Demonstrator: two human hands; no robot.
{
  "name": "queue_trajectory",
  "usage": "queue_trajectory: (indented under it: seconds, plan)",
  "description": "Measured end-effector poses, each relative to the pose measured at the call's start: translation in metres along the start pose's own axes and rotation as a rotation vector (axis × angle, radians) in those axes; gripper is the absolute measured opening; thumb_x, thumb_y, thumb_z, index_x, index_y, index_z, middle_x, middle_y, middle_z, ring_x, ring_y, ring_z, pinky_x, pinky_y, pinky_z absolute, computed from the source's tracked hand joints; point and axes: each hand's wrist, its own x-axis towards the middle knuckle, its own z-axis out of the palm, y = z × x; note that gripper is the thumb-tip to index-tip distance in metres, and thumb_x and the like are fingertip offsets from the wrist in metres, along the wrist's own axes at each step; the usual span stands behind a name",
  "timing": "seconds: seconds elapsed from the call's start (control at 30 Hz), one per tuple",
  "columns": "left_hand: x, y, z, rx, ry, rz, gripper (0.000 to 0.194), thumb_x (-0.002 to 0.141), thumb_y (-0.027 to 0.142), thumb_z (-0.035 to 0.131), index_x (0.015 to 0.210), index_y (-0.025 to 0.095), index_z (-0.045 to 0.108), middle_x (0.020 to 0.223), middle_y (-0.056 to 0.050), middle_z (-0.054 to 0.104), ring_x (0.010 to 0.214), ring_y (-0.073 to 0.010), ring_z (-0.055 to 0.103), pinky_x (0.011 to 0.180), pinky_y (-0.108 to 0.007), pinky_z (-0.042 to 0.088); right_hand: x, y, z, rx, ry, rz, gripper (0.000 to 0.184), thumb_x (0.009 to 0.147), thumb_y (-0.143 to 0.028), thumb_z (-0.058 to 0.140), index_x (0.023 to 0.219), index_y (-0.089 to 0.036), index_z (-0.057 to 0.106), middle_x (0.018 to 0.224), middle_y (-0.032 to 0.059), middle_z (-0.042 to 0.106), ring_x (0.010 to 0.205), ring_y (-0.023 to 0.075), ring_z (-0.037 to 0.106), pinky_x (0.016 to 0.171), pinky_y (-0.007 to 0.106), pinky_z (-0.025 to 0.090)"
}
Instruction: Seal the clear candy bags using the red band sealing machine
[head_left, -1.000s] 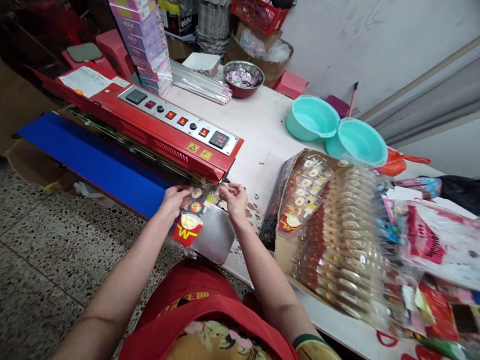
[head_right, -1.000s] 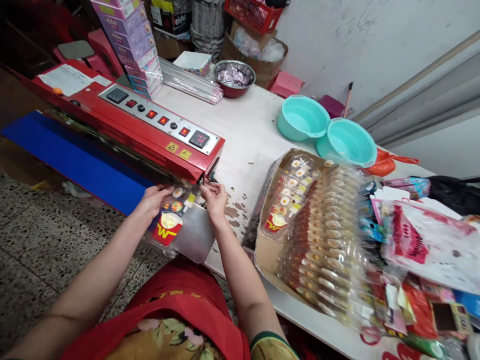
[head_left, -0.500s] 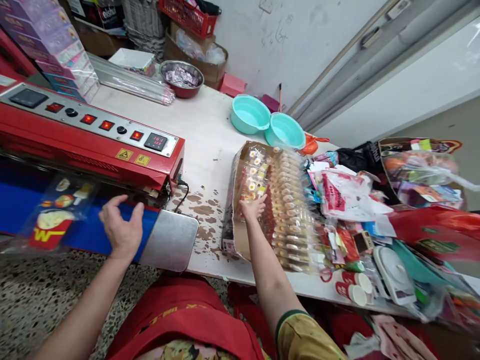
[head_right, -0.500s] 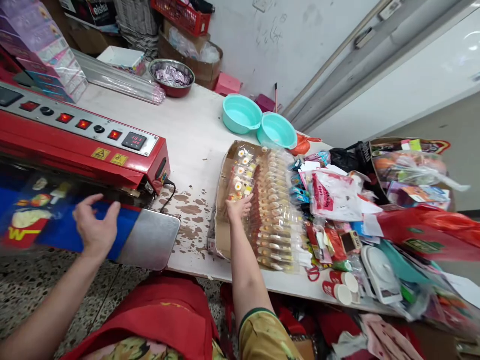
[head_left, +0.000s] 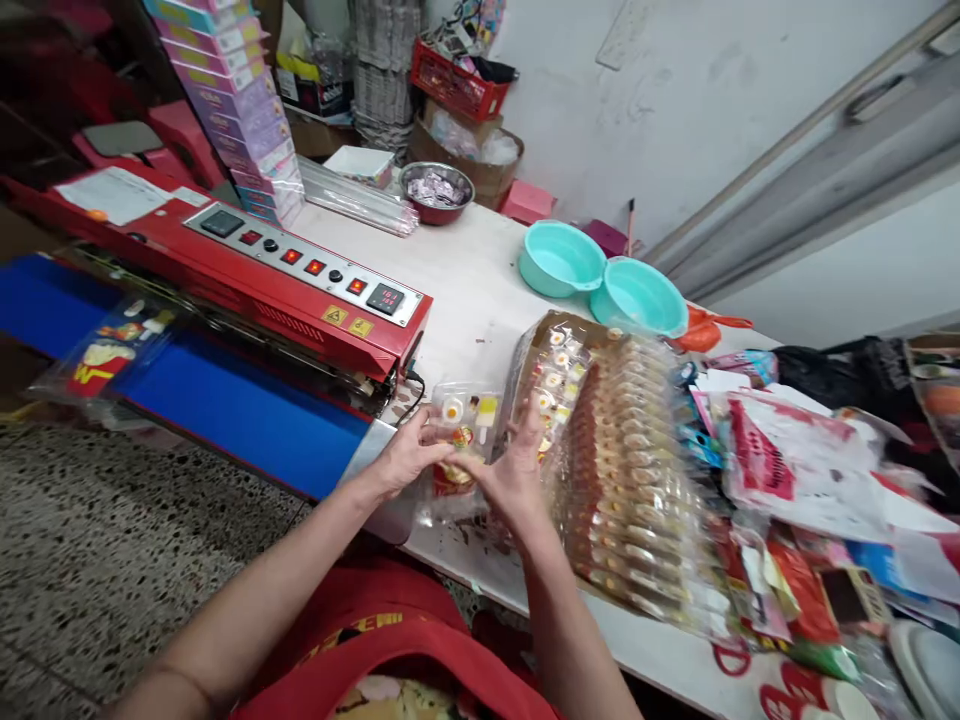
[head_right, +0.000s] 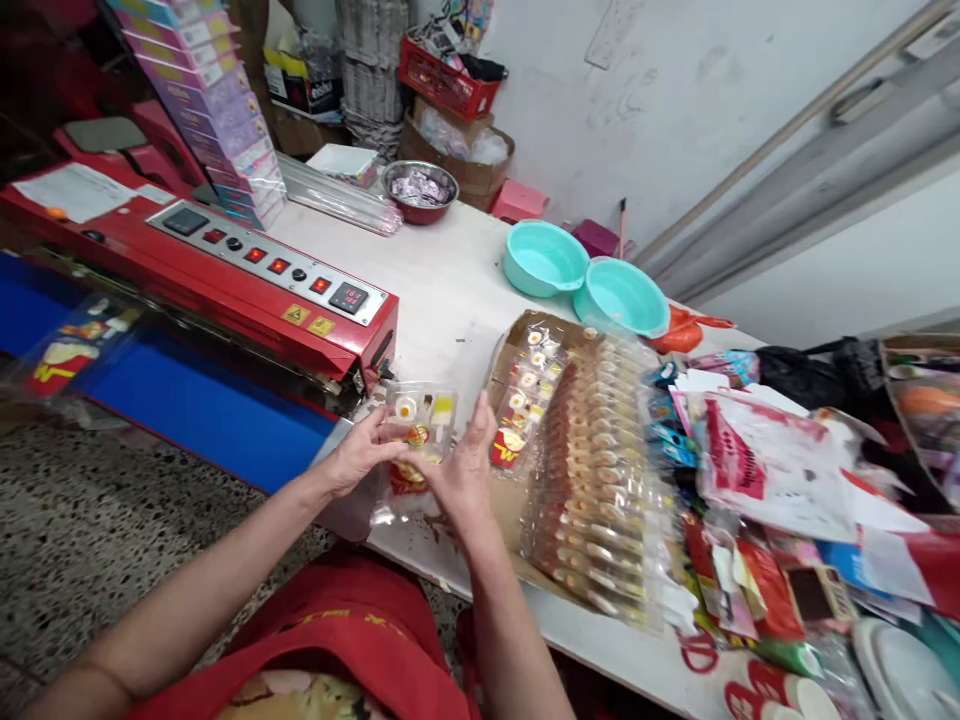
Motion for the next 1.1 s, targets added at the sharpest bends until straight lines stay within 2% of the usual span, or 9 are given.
queue_trajectory:
  seconds: [0.1,0.17,0.23,0.4,0.57,0.7,0.83,0.93,1.1]
  plan:
    - [-0.019,0.001,-0.026,0.038,-0.045,-0.072,0.062,0.065,0.023,0.080,0.121,0.019,0.053,0.119,-0.013,0.065,0.106,-0.0258,0.063,0.088,-0.036,0.051,0.033,0.003,-0.010,0.334,-0.254,0.104,0.099,0.060,-0.051,0.083,0.142,-0.032,0.031,0.155,0.0141,0.021,0.114,0.0278,0.056,0.081,0.040,0.056]
    - [-0.032,-0.001,-0.041,0.056,-0.061,-0.119,0.064,0.065,0.023,0.080,0.122,0.019,0.054,0.121,-0.013,0.064,0.107,-0.0266,0.063,0.088,-0.035,0.051,0.051,0.003,-0.010,0.486,-0.502,0.141,0.059,0.065,-0.049,0.081,0.114,-0.025,0.059,0.146,0.0108,0.041,0.103,0.0231,0.063,0.079,0.035,0.055]
    - [-0.041,-0.003,-0.051,0.057,-0.059,-0.155,0.067,0.066,0.024,0.080,0.126,0.019,0.051,0.122,-0.014,0.063,0.106,-0.0267,0.063,0.086,-0.035,0.051,0.060,0.003,-0.002,0.552,-0.647,0.218,0.036,0.068,-0.049,0.078,0.082,-0.018,0.067,0.124,0.0101,0.062,0.090,0.0199,0.065,0.074,0.032,0.054]
    - [-0.048,0.015,-0.062,0.309,0.045,0.004,0.090,0.070,0.032,0.078,0.144,0.034,0.028,0.142,-0.013,0.044,0.112,-0.0260,0.059,0.086,-0.036,0.051,0.052,-0.005,0.029,0.563,-0.686,0.302,0.035,0.060,-0.048,0.083,0.067,-0.016,0.070,0.094,0.0078,0.073,0.082,0.0193,0.065,0.072,0.032,0.051]
    - [-0.043,0.065,-0.076,1.047,-0.091,0.230,0.024,0.081,0.043,0.065,0.095,0.024,0.066,0.114,-0.005,0.054,0.102,-0.0221,0.056,0.085,-0.033,0.046,0.046,-0.027,0.038,0.429,-0.743,0.037,0.034,0.067,-0.052,0.079,0.069,-0.019,0.073,0.104,0.0091,0.071,0.097,0.0236,0.065,0.081,0.035,0.051]
    - [-0.051,0.086,-0.092,1.474,-0.129,0.243,0.029,0.085,0.050,0.058,0.083,0.022,0.065,0.101,-0.003,0.056,0.093,-0.0200,0.054,0.080,-0.030,0.042,0.048,-0.030,0.035,0.150,-0.762,-0.223,0.034,0.081,-0.053,0.067,0.074,-0.020,0.073,0.113,0.0102,0.068,0.103,0.0246,0.065,0.087,0.037,0.051]
    - [-0.060,0.083,-0.095,1.735,0.089,0.265,0.030,0.087,0.051,0.057,0.091,0.023,0.066,0.106,-0.006,0.059,0.102,-0.0240,0.052,0.075,-0.030,0.040,0.043,-0.021,0.038,-0.202,-0.696,-0.329,0.031,0.082,-0.049,0.068,0.074,-0.020,0.068,0.121,0.0127,0.065,0.102,0.0281,0.066,0.087,0.040,0.052]
    - [-0.054,0.067,-0.094,1.517,0.214,0.257,0.028,0.086,0.047,0.060,0.084,0.020,0.063,0.103,-0.006,0.063,0.097,-0.0229,0.056,0.075,-0.031,0.042,0.038,-0.015,0.049,0.031,-0.639,-0.190,0.035,0.079,-0.052,0.070,0.069,-0.019,0.061,0.113,0.0127,0.069,0.105,0.0285,0.065,0.086,0.040,0.052]
    - [-0.034,0.031,-0.096,0.438,0.374,0.072,0.035,0.070,0.040,0.073,0.096,0.019,0.061,0.089,-0.004,0.069,0.076,-0.0180,0.063,0.065,-0.028,0.048,0.034,-0.008,0.074,0.602,-0.519,0.232,0.035,0.063,-0.048,0.082,0.065,-0.018,0.064,0.087,0.0085,0.074,0.087,0.0253,0.070,0.077,0.037,0.055]
